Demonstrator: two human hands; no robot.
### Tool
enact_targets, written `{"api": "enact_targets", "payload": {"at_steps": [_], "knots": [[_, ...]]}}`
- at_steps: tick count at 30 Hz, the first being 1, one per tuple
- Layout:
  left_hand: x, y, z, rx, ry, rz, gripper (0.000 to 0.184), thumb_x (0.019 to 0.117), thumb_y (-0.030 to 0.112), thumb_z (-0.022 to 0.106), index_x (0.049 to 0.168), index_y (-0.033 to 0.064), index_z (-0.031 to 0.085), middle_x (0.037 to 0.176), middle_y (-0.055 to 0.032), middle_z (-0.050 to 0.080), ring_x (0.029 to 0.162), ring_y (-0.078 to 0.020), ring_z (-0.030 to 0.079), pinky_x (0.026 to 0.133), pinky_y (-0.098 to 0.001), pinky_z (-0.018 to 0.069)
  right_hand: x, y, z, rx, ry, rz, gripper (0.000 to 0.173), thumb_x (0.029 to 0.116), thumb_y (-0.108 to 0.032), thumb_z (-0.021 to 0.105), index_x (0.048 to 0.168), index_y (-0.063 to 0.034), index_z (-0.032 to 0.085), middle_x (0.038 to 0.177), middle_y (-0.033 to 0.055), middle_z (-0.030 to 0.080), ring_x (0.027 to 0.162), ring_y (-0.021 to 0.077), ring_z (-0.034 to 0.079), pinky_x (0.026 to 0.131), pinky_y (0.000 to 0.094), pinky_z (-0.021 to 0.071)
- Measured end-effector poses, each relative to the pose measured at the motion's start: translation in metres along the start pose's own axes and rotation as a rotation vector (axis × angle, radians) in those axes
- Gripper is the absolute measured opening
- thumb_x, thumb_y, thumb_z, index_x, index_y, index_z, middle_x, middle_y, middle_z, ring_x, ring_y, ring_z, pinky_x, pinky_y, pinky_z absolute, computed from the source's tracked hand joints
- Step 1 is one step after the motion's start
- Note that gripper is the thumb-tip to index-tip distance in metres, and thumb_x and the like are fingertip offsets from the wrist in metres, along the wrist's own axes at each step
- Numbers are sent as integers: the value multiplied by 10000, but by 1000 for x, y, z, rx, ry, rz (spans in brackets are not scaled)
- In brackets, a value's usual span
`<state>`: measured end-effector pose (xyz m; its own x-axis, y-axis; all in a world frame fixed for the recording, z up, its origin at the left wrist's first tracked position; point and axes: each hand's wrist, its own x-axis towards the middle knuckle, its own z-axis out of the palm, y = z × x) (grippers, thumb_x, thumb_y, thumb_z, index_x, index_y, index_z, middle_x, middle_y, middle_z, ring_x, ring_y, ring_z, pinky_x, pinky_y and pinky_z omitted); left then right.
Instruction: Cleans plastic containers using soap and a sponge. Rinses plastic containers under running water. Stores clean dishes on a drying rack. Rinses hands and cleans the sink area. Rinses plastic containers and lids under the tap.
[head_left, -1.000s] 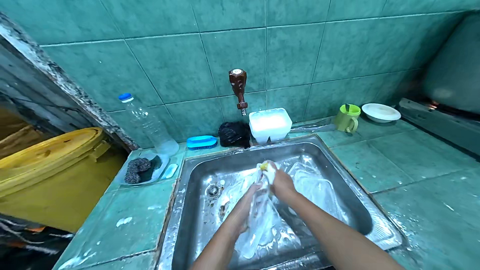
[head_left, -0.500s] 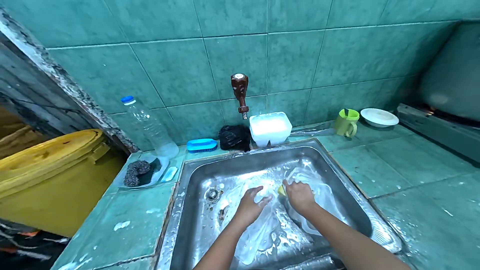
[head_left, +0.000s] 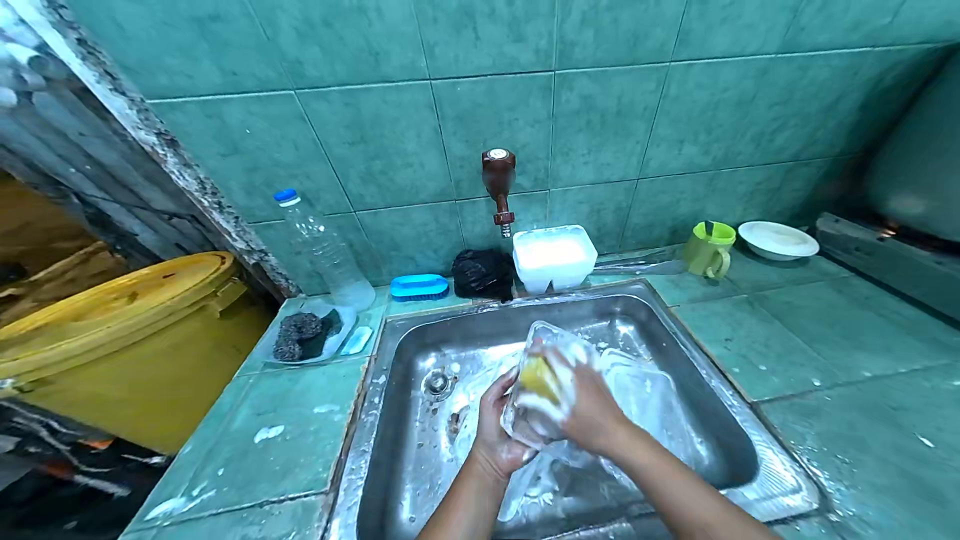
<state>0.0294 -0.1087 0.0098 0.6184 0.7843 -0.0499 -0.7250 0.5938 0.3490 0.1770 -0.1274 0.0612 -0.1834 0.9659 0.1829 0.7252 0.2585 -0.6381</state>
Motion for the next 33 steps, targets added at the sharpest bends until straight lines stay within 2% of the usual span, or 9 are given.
{"api": "enact_targets", "payload": {"at_steps": [2, 5, 11, 15, 18, 22, 27, 31, 33], "knots": [[2, -7, 12, 33, -22, 23, 422, 1001, 440, 436, 1087, 109, 684, 1007, -129, 746, 935, -256, 737, 813, -446, 615, 12, 15, 16, -56, 137, 38, 650, 976, -549, 558, 1525, -206, 498, 1556, 120, 482, 1481, 357, 379, 1190, 661, 258], [5, -10, 24, 76, 137, 171, 563, 1096, 454, 195, 1189, 93, 617, 983, -119, 740, 876, -210, 741, 745, -376, 630, 1, 5, 49, 11, 141, -44, 517, 1036, -316, 471, 1493, -82, 537, 1562, 169, 477, 1505, 370, 353, 1228, 633, 225], [-4, -23, 20, 177, 169, 25, 412, 1117, 311, 249, 1231, 73, 565, 1039, -117, 713, 961, -222, 716, 852, -411, 604, 25, 4, 20, -25, -87, 235, 621, 993, -184, 574, 1578, -97, 388, 1584, 200, 420, 1461, 375, 409, 1186, 563, 342], [0, -8, 23, 222, 278, 108, 484, 1125, 360, 226, 1137, 67, 610, 914, -97, 731, 837, -175, 733, 742, -344, 623, 4, -8, 50, 90, 51, 93, 497, 994, -173, 508, 1479, -65, 526, 1539, 173, 492, 1442, 334, 453, 1178, 532, 375], [-6, -7, 16, 366, 325, 69, 296, 1123, 202, 299, 1310, 72, 486, 969, -103, 699, 877, -178, 712, 792, -345, 603, 10, 4, 45, 73, -20, 136, 593, 947, -155, 551, 1531, -99, 466, 1576, 180, 437, 1448, 357, 431, 1154, 551, 391], [-4, 9, 33, 749, 355, -67, 628, 1097, 70, 365, 1644, 215, 93, 1279, -170, 611, 989, -258, 707, 807, -434, 619, 41, 29, 27, 111, 19, 208, 563, 1030, -193, 545, 1572, -130, 406, 1583, 181, 429, 1439, 351, 449, 1175, 539, 376], [-6, 39, 17, 941, 272, -80, 569, 1059, 31, 452, 1597, 168, 329, 1290, -134, 682, 993, -246, 728, 822, -382, 611, 57, 55, 9, 168, 132, 242, 564, 1021, -230, 629, 1546, -150, 438, 1408, 193, 586, 1246, 360, 612, 1052, 567, 489], [0, 53, -8, 1212, 538, 210, 252, 965, 91, 699, 1197, 0, 663, 942, -59, 719, 750, -99, 669, 688, -259, 566, 41, 49, -6, 228, 235, 238, 595, 903, 1, 698, 1460, -96, 512, 1252, 192, 678, 1137, 333, 674, 996, 558, 529], [5, 48, -10, 1183, 751, 301, 430, 963, 213, 731, 1315, 7, 593, 1169, -181, 660, 963, -250, 663, 794, -416, 571, 27, 34, -3, 247, 345, 203, 617, 838, 68, 697, 1422, -72, 555, 1251, 182, 682, 1132, 322, 675, 989, 547, 538]]}}
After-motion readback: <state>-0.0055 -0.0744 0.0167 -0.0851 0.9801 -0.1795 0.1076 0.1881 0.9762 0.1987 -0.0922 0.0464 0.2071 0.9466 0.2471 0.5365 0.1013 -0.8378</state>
